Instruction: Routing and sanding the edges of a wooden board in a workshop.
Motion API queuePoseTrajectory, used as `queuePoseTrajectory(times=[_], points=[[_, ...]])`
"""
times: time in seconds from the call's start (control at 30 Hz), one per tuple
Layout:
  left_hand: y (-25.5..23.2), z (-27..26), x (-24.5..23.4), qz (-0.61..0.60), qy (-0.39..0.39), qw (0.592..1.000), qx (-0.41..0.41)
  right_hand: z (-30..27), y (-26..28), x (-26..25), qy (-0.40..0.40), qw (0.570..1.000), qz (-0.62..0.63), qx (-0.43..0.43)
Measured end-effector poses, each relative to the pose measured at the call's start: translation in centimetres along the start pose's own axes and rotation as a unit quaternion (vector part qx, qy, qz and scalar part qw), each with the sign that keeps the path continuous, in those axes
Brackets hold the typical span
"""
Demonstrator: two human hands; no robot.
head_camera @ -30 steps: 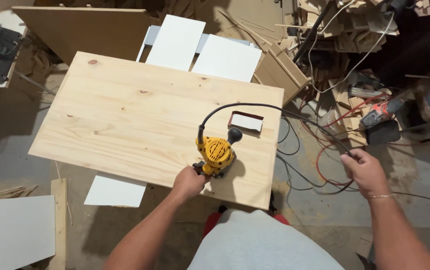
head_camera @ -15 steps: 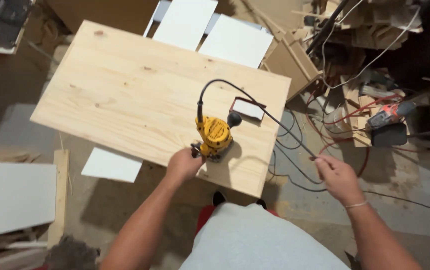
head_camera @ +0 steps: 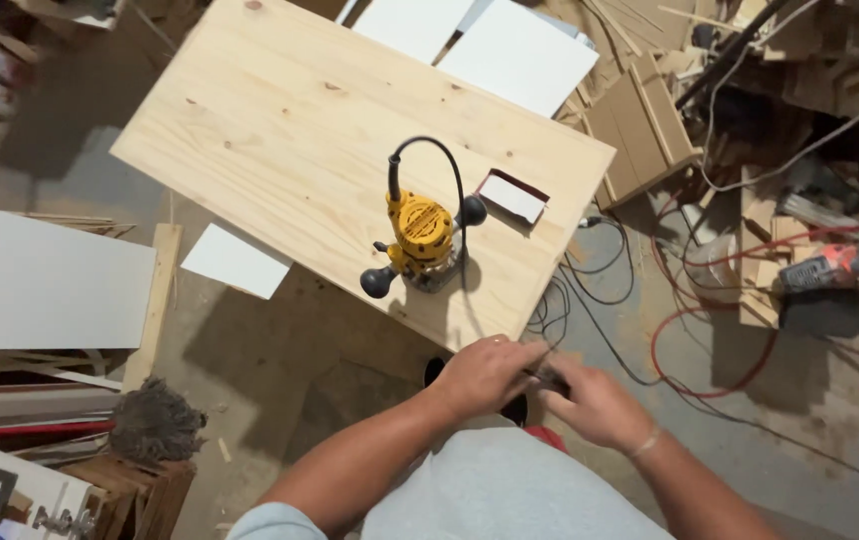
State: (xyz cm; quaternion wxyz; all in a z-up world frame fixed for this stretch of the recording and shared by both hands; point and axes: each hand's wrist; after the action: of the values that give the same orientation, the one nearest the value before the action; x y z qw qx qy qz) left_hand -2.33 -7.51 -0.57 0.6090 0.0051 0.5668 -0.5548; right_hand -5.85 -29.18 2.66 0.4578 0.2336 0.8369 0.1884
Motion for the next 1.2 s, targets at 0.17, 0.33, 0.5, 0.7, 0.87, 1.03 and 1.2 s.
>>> queuePoseTrajectory(times=[0.17,0.33,0.5,0.7,0.87,1.03,1.2], points=[[1.9,-2.9,-1.5,-0.092,-0.083,0.991,-0.051,1.1,-4.0,-6.1,0.112,0.991,-0.069,0.025],[0.7,-3.7,-4.4,-0.156,-0.206,0.952,-0.164,3.3,-10.7,-10.8,-0.041,0.992,0.100,0.064],[-0.9,1.4,-3.4,-0.307,-0.267,0.894,-0.188,2.7,-11.1,-11.7,-0.157,0.917,0.355,-0.089],[-0.2,8.1,-3.7,-0.252,-0.319,0.866,-0.289,-1.5,6.7,-15.4,-0.100,0.901,0.204,-0.371],[1.8,9.0,-4.9,-0.254,-0.266,0.813,-0.451,1.0,9.5,-13.6,-0.101,0.967,0.075,-0.221],[3.4,3.0,-3.7,-0.032,-0.156,0.914,-0.373,2.1,10.0,-12.1,-0.096,0.989,0.074,-0.090],[3.1,-3.9,-5.6,-0.082,-0.311,0.909,-0.265,2.8,12.9,-10.6,-0.070,0.953,-0.039,-0.294]])
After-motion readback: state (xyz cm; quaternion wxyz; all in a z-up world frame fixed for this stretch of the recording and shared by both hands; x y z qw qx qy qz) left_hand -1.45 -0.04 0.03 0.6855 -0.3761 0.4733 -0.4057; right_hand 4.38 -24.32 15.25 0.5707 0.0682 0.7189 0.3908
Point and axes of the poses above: each hand's wrist, its own z-axis towards the middle knuckle, its own x-axis out of the palm, y = z × x, and after that the axes turned 8 degrees about -y, right-handed
